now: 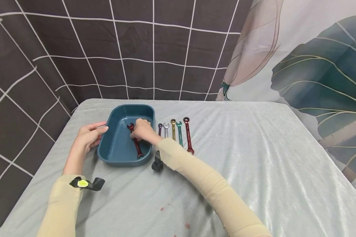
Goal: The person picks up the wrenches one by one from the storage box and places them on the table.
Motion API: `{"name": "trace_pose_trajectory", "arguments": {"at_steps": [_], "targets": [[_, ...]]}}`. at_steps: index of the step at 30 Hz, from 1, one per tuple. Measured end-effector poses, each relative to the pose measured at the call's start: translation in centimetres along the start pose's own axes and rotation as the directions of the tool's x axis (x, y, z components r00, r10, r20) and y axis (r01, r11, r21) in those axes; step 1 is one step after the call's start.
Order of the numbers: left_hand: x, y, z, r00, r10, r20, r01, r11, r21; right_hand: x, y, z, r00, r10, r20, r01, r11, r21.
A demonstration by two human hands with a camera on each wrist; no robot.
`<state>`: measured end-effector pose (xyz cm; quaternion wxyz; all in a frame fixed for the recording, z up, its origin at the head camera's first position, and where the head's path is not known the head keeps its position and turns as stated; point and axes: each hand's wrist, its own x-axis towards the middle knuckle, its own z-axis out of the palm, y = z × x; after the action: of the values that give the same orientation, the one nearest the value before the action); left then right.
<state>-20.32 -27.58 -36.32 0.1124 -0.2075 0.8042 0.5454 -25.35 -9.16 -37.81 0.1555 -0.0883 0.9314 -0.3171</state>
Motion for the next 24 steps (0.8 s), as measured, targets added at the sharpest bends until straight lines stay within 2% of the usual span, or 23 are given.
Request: {"name": "trace_pose_trajectory", "arguments": {"at_steps": [5,13,24], "targets": [[0.05,-0.03,0.04,1.0,0.001,0.0,-0.001,1.0,0.003,-0.04,0.1,0.02,1.0,-0.005,-0.011,0.005,1.0,-0.014],[0.07,-0.05,-0.12,1.0,0.001,-0.003,-0.001,1.0,0.014,-0.09,0.43,-0.07,0.994,-0.106,-0.004,0.106,0.994,0.0],[0.2,-0.15,-0.07,1.0,0.003,0.005,-0.003,1.0,0.011,-0.13,0.35,0.05,0.996,-0.084,0.035,0.085,0.996,-0.021]]}}
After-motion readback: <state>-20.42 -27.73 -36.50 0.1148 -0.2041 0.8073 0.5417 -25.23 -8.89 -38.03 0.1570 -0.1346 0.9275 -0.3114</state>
